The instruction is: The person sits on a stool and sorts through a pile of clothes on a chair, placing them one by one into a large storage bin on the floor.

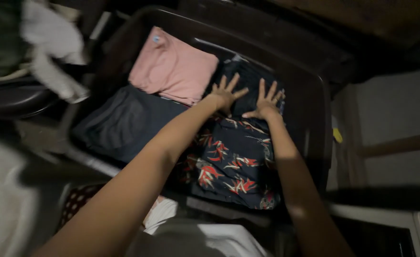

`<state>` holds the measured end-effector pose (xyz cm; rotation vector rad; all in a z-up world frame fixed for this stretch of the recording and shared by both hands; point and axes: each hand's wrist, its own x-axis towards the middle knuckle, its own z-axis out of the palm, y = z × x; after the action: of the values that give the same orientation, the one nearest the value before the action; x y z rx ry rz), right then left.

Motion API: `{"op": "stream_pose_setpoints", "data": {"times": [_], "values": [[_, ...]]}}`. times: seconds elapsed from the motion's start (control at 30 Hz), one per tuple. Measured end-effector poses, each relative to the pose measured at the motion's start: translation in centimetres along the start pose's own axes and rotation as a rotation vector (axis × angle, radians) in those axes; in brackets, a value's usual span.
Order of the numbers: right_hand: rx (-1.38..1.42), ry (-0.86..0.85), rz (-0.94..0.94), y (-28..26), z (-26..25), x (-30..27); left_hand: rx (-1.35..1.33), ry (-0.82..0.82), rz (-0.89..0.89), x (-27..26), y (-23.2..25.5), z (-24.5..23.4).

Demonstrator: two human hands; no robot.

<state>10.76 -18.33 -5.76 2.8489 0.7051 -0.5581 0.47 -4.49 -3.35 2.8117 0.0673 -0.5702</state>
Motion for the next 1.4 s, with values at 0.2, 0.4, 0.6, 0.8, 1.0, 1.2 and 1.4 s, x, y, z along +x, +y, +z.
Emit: {"op": "stream_pose_setpoints", "data": {"times": [0.2,0.4,0.6,0.8,1.0,1.2,1.4], "values": [[0.115,0.129,-0.014,0.0,1.2,-2.0,-0.085,0.136,0.303,-4.7,-3.1,1.4],[0.450,0.567,-0.113,-5.1,-1.0,-4.3,-0.224,0.435,0.328,-15.8,-8.4,-2.9],[0.596,1.051,-0.793,-19.5,-6.8,-8.5,-0.215,0.829,0.226,-27.8,-14.6,-3.2],[0.700,0.920,-1.258,-35.5,-6.9,-13.5,-0.354,1.025,-0.184,-36.0,-20.2,0.7],[0.480,1.047,-1.436,-45.5,-6.9,-19.8,-0.558,1.321,-0.349,-38.8,-24.9,5.0],[0.072,0.930,-1.358,-50.7,-7.0,-20.6,-1.227,1.447,-0.377,-38.7,-28.6,7.8],[-0.076,0.762,-1.444,-52.5,-7.4,-16.9,-1.127,1.454,-0.410,-38.4,-29.3,8.5]]}}
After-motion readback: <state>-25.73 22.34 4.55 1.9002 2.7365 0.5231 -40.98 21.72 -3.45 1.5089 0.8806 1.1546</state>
